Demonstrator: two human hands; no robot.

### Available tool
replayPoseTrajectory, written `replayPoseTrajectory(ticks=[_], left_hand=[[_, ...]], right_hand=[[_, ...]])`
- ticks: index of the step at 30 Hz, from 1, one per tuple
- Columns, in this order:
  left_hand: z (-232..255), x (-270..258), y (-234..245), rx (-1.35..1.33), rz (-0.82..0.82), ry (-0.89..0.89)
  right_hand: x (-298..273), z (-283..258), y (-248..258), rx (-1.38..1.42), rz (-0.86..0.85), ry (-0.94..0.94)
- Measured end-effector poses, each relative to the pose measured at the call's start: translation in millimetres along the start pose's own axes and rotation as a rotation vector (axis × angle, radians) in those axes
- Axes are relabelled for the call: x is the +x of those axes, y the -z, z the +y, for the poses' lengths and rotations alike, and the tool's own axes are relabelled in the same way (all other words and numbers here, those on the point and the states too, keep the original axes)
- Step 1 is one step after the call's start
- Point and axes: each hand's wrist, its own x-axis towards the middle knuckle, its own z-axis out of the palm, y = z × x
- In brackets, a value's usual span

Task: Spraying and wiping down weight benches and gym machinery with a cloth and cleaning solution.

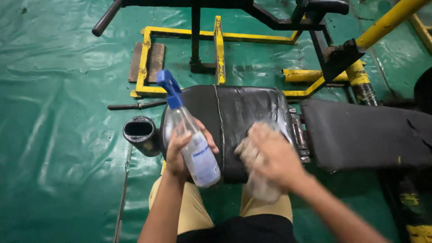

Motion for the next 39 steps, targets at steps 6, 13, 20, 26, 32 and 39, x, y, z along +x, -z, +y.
replayPoseTrajectory(ticks=[6,13,20,26,32,39], left_hand=[[-5,3,9,-0.081,-0.138,0.052],[-5,-8,14,-0.018,-0.100,0.057],[-2,-13,11,-0.016,-0.133,0.112],[8,-1,-11,0.101,-0.110,0.157],[-2,-10,4,0.087,-0.139,0.188],[1,-20,4,0.071,-0.136,0.265]], right_hand=[[140,73,-38,-0.130,0.087,-0.195],[126,-27,-46,0.027,0.109,-0.093],[1,-16,-1,0.085,0.031,0.049],[97,84,-17,0.041,0.129,-0.178],[181,6,-83,0.082,0.273,0.014],[160,29,-40,0.301,0.063,-0.107]])
